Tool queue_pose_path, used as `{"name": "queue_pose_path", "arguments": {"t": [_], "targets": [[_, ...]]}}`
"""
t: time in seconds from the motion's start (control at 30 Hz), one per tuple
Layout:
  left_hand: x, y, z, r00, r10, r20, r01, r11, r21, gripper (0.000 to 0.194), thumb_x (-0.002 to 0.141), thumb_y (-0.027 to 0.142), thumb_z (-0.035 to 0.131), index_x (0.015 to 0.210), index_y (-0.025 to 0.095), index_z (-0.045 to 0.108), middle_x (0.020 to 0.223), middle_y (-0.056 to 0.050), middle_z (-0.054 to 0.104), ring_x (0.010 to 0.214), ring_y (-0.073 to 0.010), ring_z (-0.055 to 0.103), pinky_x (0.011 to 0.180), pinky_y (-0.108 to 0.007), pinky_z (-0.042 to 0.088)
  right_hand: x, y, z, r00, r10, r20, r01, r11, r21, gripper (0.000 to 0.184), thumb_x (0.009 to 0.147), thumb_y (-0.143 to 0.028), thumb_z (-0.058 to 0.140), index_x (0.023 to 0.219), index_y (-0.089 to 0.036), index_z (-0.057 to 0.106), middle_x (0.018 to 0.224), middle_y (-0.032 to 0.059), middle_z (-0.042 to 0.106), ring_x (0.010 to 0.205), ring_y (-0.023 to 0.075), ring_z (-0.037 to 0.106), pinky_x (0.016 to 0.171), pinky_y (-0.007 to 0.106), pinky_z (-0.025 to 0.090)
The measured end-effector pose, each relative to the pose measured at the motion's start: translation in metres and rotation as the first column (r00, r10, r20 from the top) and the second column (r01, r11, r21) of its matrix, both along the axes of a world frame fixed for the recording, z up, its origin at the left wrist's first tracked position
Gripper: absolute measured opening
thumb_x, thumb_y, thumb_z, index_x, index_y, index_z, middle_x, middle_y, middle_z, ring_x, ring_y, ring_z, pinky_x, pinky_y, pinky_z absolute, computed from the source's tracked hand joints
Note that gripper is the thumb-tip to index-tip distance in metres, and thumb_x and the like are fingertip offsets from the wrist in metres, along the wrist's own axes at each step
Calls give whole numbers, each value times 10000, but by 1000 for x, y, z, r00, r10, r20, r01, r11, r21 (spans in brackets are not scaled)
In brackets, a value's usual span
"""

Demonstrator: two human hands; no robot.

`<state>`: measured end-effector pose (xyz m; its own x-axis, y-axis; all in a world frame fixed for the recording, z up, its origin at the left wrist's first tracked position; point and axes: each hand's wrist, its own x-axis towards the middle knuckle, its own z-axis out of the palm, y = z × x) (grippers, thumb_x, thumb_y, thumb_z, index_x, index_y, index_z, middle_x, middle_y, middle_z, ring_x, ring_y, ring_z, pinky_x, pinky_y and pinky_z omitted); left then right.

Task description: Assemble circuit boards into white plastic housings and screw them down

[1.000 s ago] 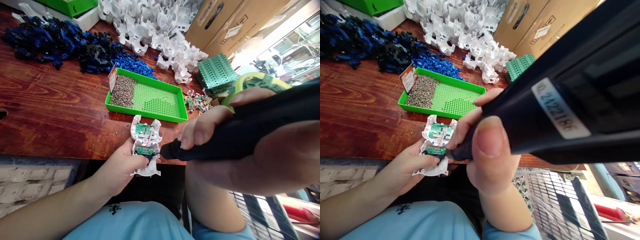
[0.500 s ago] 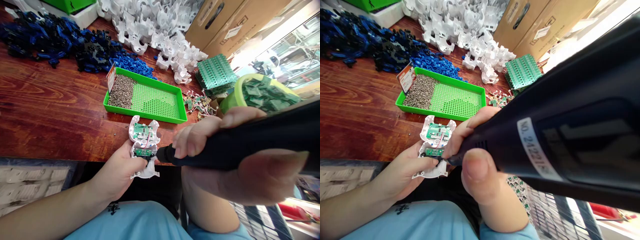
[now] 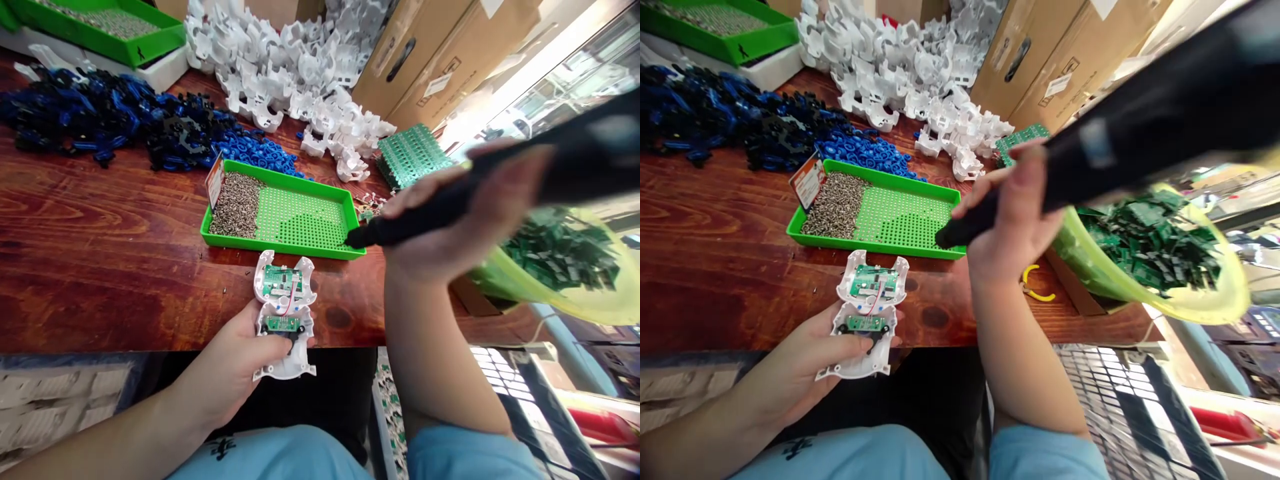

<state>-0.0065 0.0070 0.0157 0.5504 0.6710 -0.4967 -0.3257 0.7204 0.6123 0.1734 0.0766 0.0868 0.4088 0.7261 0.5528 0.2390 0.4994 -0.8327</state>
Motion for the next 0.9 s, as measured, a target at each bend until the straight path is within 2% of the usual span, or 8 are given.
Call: {"name": "queue_pose_path", "arguments": {"t": [0.03,0.1,0.17,0.27,0.4,0.53,0.9], "targets": [[0,0,0,1000,-4,-1,4,1000,-9,343,670,86,651,1001,175,636,847,-9,700,793,-159,607,687,-249,445,5,18,-6,997,-56,-52,64,984,164,242,826,-525,499,869,-304,411,598,-63,420,437,119,465,390,269,367],[-1,0,-1,1000,-17,3,17,1000,-23,347,687,109,660,1026,181,636,890,-19,702,840,-175,606,719,-263,445,14,50,-18,997,-41,-66,59,952,300,262,791,-482,591,838,-267,448,593,-66,430,394,92,448,354,244,329],[-1,1,-2,999,-30,15,31,999,-23,373,698,123,661,1063,193,630,940,-22,701,870,-182,597,739,-269,437,23,75,-28,999,-21,-47,36,936,350,295,776,-491,625,806,-257,448,551,-85,409,365,77,441,333,211,326],[-2,1,-3,999,-46,29,47,999,-14,386,711,132,654,1089,200,624,981,-21,692,913,-189,584,767,-272,430,30,94,-35,999,-26,-35,36,933,357,332,759,-531,638,813,-262,451,521,-105,391,361,72,457,349,191,377],[-2,1,-5,998,-55,41,56,998,-18,383,721,145,659,1096,204,615,941,-8,692,903,-178,591,766,-260,432,31,98,-39,998,-36,-47,50,936,349,341,750,-546,642,809,-261,464,533,-100,415,377,71,476,380,203,416],[-1,2,-4,998,-41,49,42,999,-33,359,705,149,669,1059,192,632,923,-12,701,837,-154,600,710,-237,436,29,98,-41,999,-17,-33,27,937,348,350,741,-539,653,784,-257,451,507,-103,410,346,62,434,343,186,369],[0,4,6,999,-23,-22,21,995,-95,364,647,112,672,1004,180,650,861,-30,710,790,-171,621,689,-251,455,31,99,-42,998,-65,-3,63,949,309,402,728,-615,624,805,-269,435,507,-97,411,356,78,433,359,216,400]]}}
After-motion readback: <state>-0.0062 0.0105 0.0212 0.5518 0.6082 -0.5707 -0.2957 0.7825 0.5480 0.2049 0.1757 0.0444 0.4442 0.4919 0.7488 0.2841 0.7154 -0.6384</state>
